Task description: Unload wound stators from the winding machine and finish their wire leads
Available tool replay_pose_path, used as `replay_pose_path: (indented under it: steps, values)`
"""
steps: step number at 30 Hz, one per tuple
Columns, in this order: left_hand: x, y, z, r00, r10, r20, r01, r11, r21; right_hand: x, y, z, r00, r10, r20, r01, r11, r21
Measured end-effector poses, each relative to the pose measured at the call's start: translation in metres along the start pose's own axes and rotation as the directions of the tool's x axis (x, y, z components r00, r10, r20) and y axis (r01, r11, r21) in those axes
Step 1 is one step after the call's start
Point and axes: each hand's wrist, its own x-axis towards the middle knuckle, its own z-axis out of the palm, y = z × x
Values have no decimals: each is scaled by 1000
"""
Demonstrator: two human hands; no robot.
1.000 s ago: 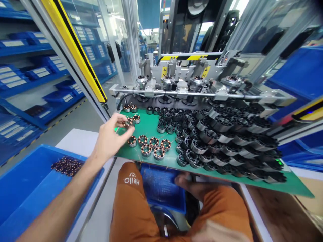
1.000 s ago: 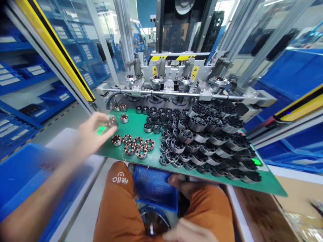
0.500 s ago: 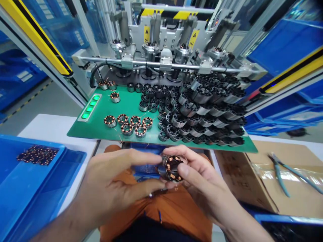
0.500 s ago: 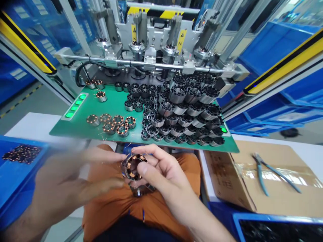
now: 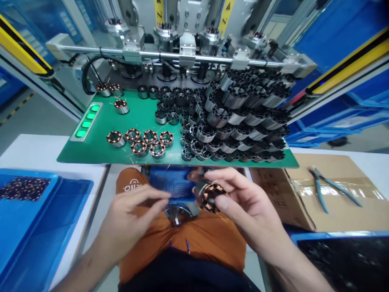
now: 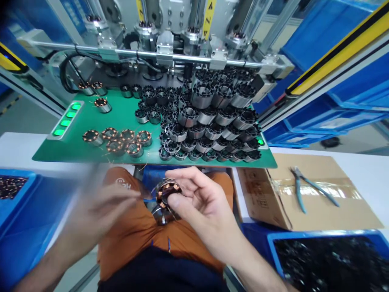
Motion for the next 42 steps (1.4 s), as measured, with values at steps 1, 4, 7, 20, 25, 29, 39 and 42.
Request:
replay_pose_path:
  steps: [1,4,7,20,25,29,39,42]
  values:
    - [4,11,0,997,-12,-76,8,999,-49,1,2,4,1000,-3,-9,2,1000,-23]
    - [19,43,4,987,-32,-158,-2,978,-208,4,6,14,1000,-14,-28,11,997,-76]
    - [24,55,15,990,-68,-122,26,949,-316,4,6,16,999,-38,-37,33,993,-114]
    - [17,31,24,969,-184,163,246,729,-639,-8,9,2,986,88,139,-92,995,27]
    - [20,34,23,973,-144,180,222,799,-559,-11,23,3,989,109,98,-106,994,-38]
    - [14,35,28,968,-136,213,234,800,-552,-14,37,3,988,119,94,-120,993,7]
    - [-2,-16,41,857,-450,250,493,575,-653,-15,20,3,995,-11,95,-5,987,163]
    - [2,0,34,933,-312,179,348,656,-670,-14,25,6,995,-3,95,-9,992,123]
